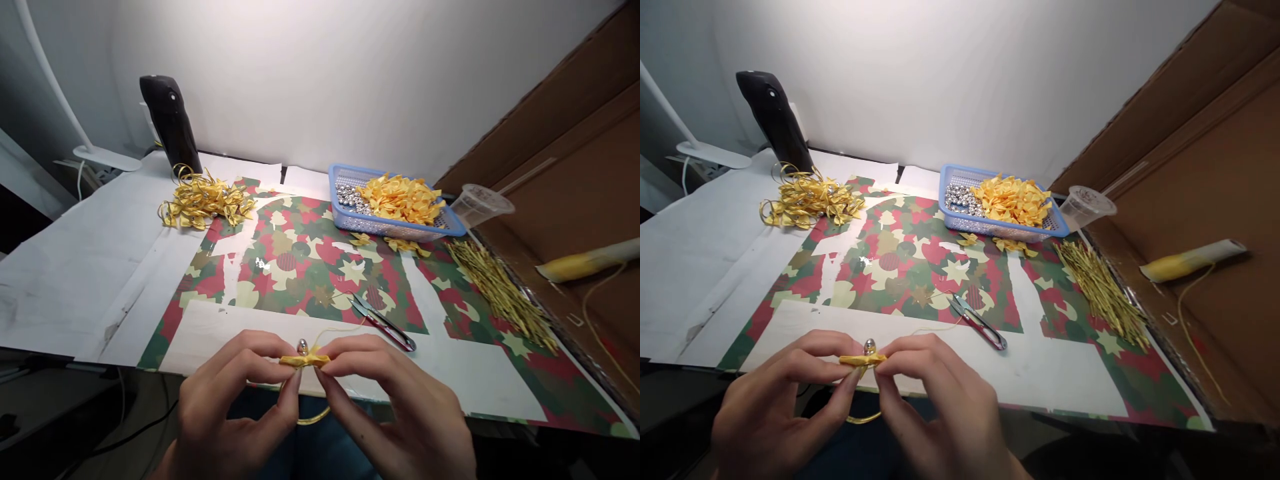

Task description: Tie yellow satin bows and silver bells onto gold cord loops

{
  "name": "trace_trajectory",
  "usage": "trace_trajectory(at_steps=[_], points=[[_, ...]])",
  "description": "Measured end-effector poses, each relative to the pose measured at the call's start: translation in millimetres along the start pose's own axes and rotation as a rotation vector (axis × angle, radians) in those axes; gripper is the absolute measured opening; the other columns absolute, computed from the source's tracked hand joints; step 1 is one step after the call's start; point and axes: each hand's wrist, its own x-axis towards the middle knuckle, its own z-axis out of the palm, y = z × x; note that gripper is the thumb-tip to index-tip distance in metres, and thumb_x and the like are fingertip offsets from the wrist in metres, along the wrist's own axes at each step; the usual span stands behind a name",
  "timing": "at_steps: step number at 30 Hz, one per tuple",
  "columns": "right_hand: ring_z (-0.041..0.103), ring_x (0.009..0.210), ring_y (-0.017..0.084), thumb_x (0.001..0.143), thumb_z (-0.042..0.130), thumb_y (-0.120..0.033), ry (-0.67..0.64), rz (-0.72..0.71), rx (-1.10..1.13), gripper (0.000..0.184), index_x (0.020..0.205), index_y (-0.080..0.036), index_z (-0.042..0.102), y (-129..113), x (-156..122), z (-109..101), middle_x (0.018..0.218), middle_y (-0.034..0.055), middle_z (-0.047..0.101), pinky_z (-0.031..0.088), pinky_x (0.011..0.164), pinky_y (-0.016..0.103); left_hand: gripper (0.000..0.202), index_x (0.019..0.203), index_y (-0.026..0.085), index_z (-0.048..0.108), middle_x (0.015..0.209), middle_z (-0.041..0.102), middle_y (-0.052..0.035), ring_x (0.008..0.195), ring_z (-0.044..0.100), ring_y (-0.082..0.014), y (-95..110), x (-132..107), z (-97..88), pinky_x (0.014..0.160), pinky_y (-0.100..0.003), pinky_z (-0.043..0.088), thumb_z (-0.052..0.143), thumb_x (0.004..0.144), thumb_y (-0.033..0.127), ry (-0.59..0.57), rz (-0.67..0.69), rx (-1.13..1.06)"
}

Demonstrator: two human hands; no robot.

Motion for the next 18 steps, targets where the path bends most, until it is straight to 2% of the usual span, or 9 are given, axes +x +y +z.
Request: trace_trajectory(at_steps=[4,9,13,18], points=[[0.067,0.081,0.014,0.077,0.060,0.001,0.036,0.040,0.122,0.028,0.093,-0.022,0.058,1.6,-0.9,0.2,0.087,0.0008,0.068,0.058,0.071,0.022,0.027,0.085,0.023,0.051,0.086,0.069,0.0028,0.080,0.069,-0.0119,-1.6,-1.6,1.6,0.076,-0.023,0.057,0.060,0.075,-0.001,0.024,-0.027,-0.077],[0.067,0.080,0.012,0.078,0.060,0.000,0.008,0.097,0.134,0.027,0.091,-0.023,0.056,1.2,-1.1,0.9,0.084,-0.0008,0.066,0.058,0.070,0.021,0.029,0.092,0.022,0.052,0.090,0.070,0.0023,0.084,0.070,-0.0116,-5.5,-4.6,1.2,0.082,-0.021,0.057,0.059,0.076,-0.001,0.032,-0.028,-0.091],[0.067,0.080,0.012,0.079,0.061,-0.002,0.013,0.116,0.131,0.025,0.092,-0.024,0.056,0.5,0.0,1.7,0.084,-0.0010,0.065,0.058,0.070,0.019,0.033,0.101,0.019,0.055,0.092,0.069,-0.0009,0.087,0.069,-0.0137,-8.2,-9.0,-0.3,0.081,-0.021,0.058,0.060,0.075,0.000,0.034,0.001,-0.064],[0.067,0.077,0.011,0.079,0.061,-0.003,0.030,0.082,0.128,0.023,0.091,-0.023,0.058,1.9,1.2,4.0,0.082,-0.0009,0.066,0.058,0.069,0.017,0.038,0.103,0.020,0.055,0.089,0.069,0.0013,0.081,0.070,-0.0122,-9.7,-9.0,3.1,0.076,-0.018,0.060,0.069,0.072,0.003,0.064,0.005,-0.021]])
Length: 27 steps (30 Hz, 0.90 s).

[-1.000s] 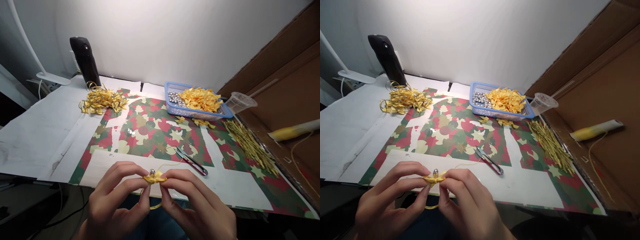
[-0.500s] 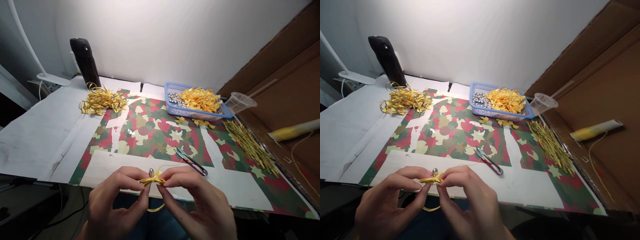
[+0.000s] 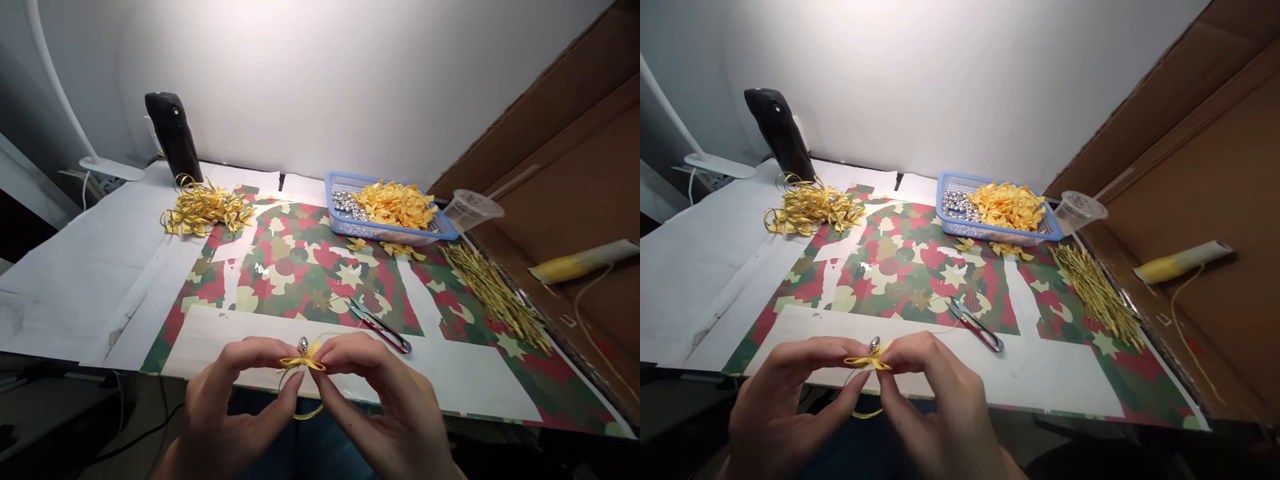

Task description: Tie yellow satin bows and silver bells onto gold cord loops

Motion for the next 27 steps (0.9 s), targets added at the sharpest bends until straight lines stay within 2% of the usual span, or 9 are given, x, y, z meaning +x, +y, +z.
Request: trace_trajectory(at_steps=[4,8,11,14,17,20,24,27], points=[[0.067,0.077,0.011,0.079,0.060,-0.004,-0.024,0.028,0.044,0.022,0.091,-0.022,0.060,3.9,0.6,1.5,0.081,-0.0006,0.066,0.059,0.069,0.018,0.034,0.099,0.022,0.056,0.086,0.069,0.0034,0.076,0.070,-0.0105,-3.1,2.2,2.9,0.075,-0.015,0.060,0.069,0.073,0.004,0.007,-0.024,0.025],[0.068,0.077,0.011,0.081,0.061,-0.010,-0.033,0.153,0.144,0.015,0.088,-0.022,0.062,7.5,1.9,1.2,0.081,-0.0006,0.067,0.060,0.069,0.019,0.034,0.102,0.023,0.055,0.087,0.068,0.0034,0.075,0.071,-0.0109,-5.4,3.4,3.4,0.073,-0.016,0.060,0.066,0.075,0.006,0.000,-0.082,-0.026],[0.068,0.075,0.011,0.080,0.064,-0.015,-0.006,0.248,0.205,0.008,0.084,-0.022,0.063,8.7,2.5,0.5,0.079,-0.0011,0.068,0.059,0.066,0.017,0.034,0.104,0.026,0.055,0.086,0.069,0.0038,0.077,0.071,-0.0111,-2.6,5.1,3.4,0.071,-0.016,0.059,0.063,0.077,0.007,-0.023,-0.178,-0.107],[0.067,0.071,0.010,0.079,0.067,-0.021,0.007,0.376,0.270,0.005,0.081,-0.021,0.062,9.5,2.6,-0.4,0.075,-0.0013,0.066,0.057,0.062,0.016,0.026,0.096,0.025,0.058,0.076,0.070,0.0049,0.071,0.070,-0.0107,4.9,9.4,4.3,0.066,-0.015,0.057,0.065,0.076,0.012,-0.005,-0.370,-0.207],[0.067,0.068,0.010,0.077,0.070,-0.027,0.000,0.499,0.386,0.012,0.078,-0.020,0.060,10.8,3.9,-2.5,0.073,-0.0017,0.065,0.056,0.060,0.016,0.017,0.086,0.021,0.058,0.063,0.065,0.0049,0.061,0.066,-0.0111,12.4,15.6,5.7,0.058,-0.016,0.054,0.068,0.073,0.018,0.052,-0.635,-0.322],[0.065,0.065,0.009,0.073,0.074,-0.031,-0.017,0.579,0.515,0.020,0.074,-0.018,0.059,12.2,6.2,-5.6,0.071,-0.0024,0.063,0.056,0.061,0.018,0.020,0.083,0.019,0.057,0.058,0.062,0.0045,0.058,0.063,-0.0123,15.5,20.7,5.9,0.054,-0.018,0.050,0.070,0.069,0.022,0.048,-0.777,-0.431],[0.065,0.063,0.010,0.071,0.075,-0.033,-0.054,0.652,0.595,0.024,0.074,-0.018,0.057,12.1,5.7,-8.5,0.070,-0.0026,0.062,0.057,0.062,0.021,0.022,0.081,0.019,0.056,0.056,0.060,0.0052,0.056,0.059,-0.0115,16.6,23.0,5.6,0.052,-0.018,0.047,0.073,0.066,0.023,0.024,-0.820,-0.505],[0.064,0.066,0.011,0.076,0.070,-0.030,-0.067,0.575,0.501,0.015,0.079,-0.020,0.059,9.1,1.1,-8.8,0.074,-0.0015,0.062,0.056,0.059,0.021,0.020,0.078,0.019,0.057,0.056,0.058,0.0060,0.055,0.056,-0.0094,17.8,22.6,5.8,0.052,-0.016,0.045,0.073,0.066,0.023,0.023,-0.817,-0.524]])
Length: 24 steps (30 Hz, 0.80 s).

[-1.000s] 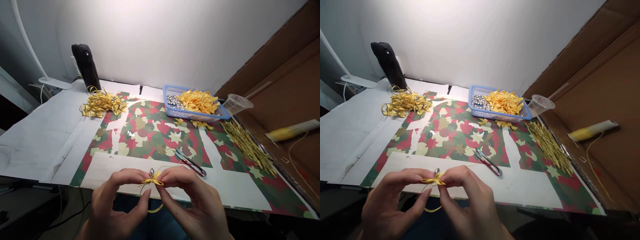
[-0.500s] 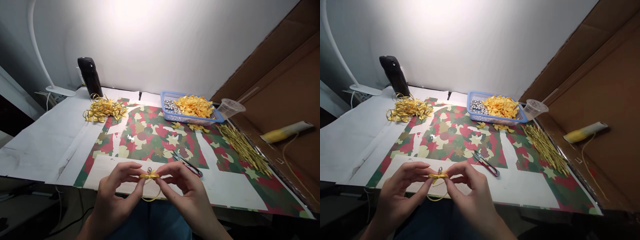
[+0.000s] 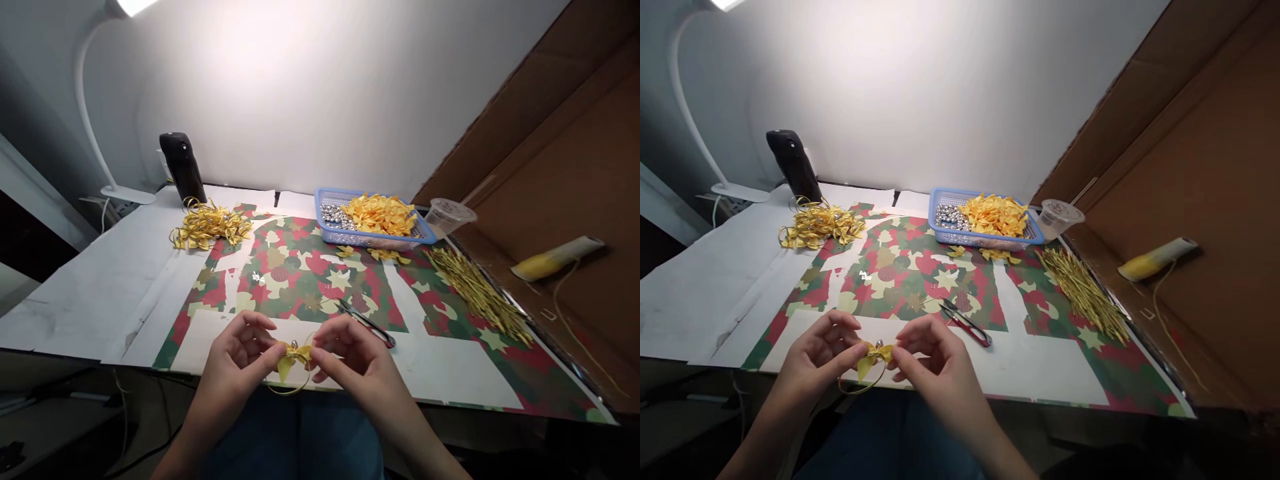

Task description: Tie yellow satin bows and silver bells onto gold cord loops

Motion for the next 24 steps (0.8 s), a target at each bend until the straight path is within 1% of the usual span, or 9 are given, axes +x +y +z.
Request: trace_trajectory(at_steps=[2,4,6,8,11,15,19,21,24], points=[[0.062,0.072,0.012,0.077,0.067,-0.024,-0.004,-0.141,-0.144,0.008,0.084,-0.022,0.062,-0.1,-4.6,0.9,0.081,0.0004,0.062,0.054,0.058,0.021,0.020,0.076,0.019,0.056,0.056,0.056,0.0060,0.055,0.055,-0.0090,-0.4,-0.8,-0.5,0.052,-0.016,0.045,0.073,0.067,0.023,-0.005,0.011,-0.006],[0.062,0.078,0.014,0.077,0.065,-0.018,-0.020,-0.274,-0.256,0.011,0.087,-0.023,0.065,-0.2,-8.5,1.4,0.087,0.0023,0.063,0.053,0.059,0.022,0.020,0.076,0.019,0.056,0.059,0.056,0.0054,0.057,0.056,-0.0095,-1.2,-1.6,-2.0,0.053,-0.016,0.046,0.074,0.068,0.023,-0.036,0.025,0.000],[0.063,0.079,0.015,0.078,0.064,-0.017,-0.018,-0.340,-0.277,0.010,0.086,-0.023,0.066,-0.1,-11.1,1.2,0.086,0.0030,0.065,0.054,0.060,0.022,0.018,0.075,0.019,0.057,0.064,0.057,0.0043,0.060,0.058,-0.0100,-1.6,-2.6,-3.8,0.055,-0.017,0.047,0.073,0.069,0.023,-0.084,0.047,0.018],[0.064,0.077,0.015,0.080,0.063,-0.019,0.015,-0.339,-0.239,0.006,0.082,-0.022,0.067,0.3,-12.7,0.7,0.081,0.0027,0.067,0.055,0.062,0.023,0.015,0.074,0.018,0.058,0.068,0.059,0.0030,0.063,0.060,-0.0108,-0.7,-3.8,-4.7,0.057,-0.018,0.049,0.071,0.072,0.024,-0.130,0.066,0.043],[0.066,0.072,0.015,0.080,0.064,-0.023,0.060,-0.287,-0.164,0.005,0.078,-0.020,0.068,0.1,-14.6,0.4,0.077,0.0028,0.069,0.057,0.063,0.024,0.011,0.072,0.018,0.059,0.068,0.061,0.0013,0.065,0.062,-0.0130,2.5,-5.9,-3.6,0.059,-0.020,0.051,0.067,0.075,0.024,-0.166,0.070,0.069],[0.067,0.069,0.016,0.077,0.068,-0.026,0.085,-0.215,-0.119,0.007,0.075,-0.019,0.069,-1.9,-17.3,1.5,0.075,0.0033,0.070,0.059,0.062,0.024,0.009,0.072,0.018,0.060,0.068,0.062,0.0011,0.065,0.063,-0.0137,3.4,-9.5,-3.2,0.059,-0.021,0.052,0.067,0.076,0.022,-0.144,0.076,0.042],[0.068,0.070,0.017,0.075,0.070,-0.027,0.106,-0.189,-0.110,0.008,0.072,-0.019,0.070,-4.5,-19.2,2.4,0.076,0.0038,0.071,0.059,0.064,0.025,0.009,0.072,0.018,0.060,0.067,0.062,0.0015,0.065,0.064,-0.0128,0.5,-13.1,-6.1,0.059,-0.019,0.052,0.068,0.076,0.020,-0.136,0.089,0.023],[0.069,0.071,0.017,0.075,0.070,-0.028,0.108,-0.185,-0.116,0.009,0.071,-0.019,0.070,-5.4,-20.0,2.6,0.076,0.0038,0.072,0.059,0.064,0.025,0.009,0.072,0.018,0.060,0.068,0.062,0.0015,0.066,0.064,-0.0129,2.7,-12.5,-5.4,0.059,-0.019,0.052,0.067,0.076,0.019,-0.124,0.103,0.035],[0.069,0.070,0.016,0.076,0.070,-0.028,0.100,-0.191,-0.145,0.009,0.073,-0.019,0.070,-5.8,-21.6,2.9,0.076,0.0034,0.072,0.058,0.063,0.024,0.007,0.073,0.019,0.061,0.068,0.062,0.0016,0.065,0.063,-0.0130,9.0,-10.0,-4.4,0.058,-0.020,0.052,0.066,0.078,0.020,-0.111,0.186,0.122]])
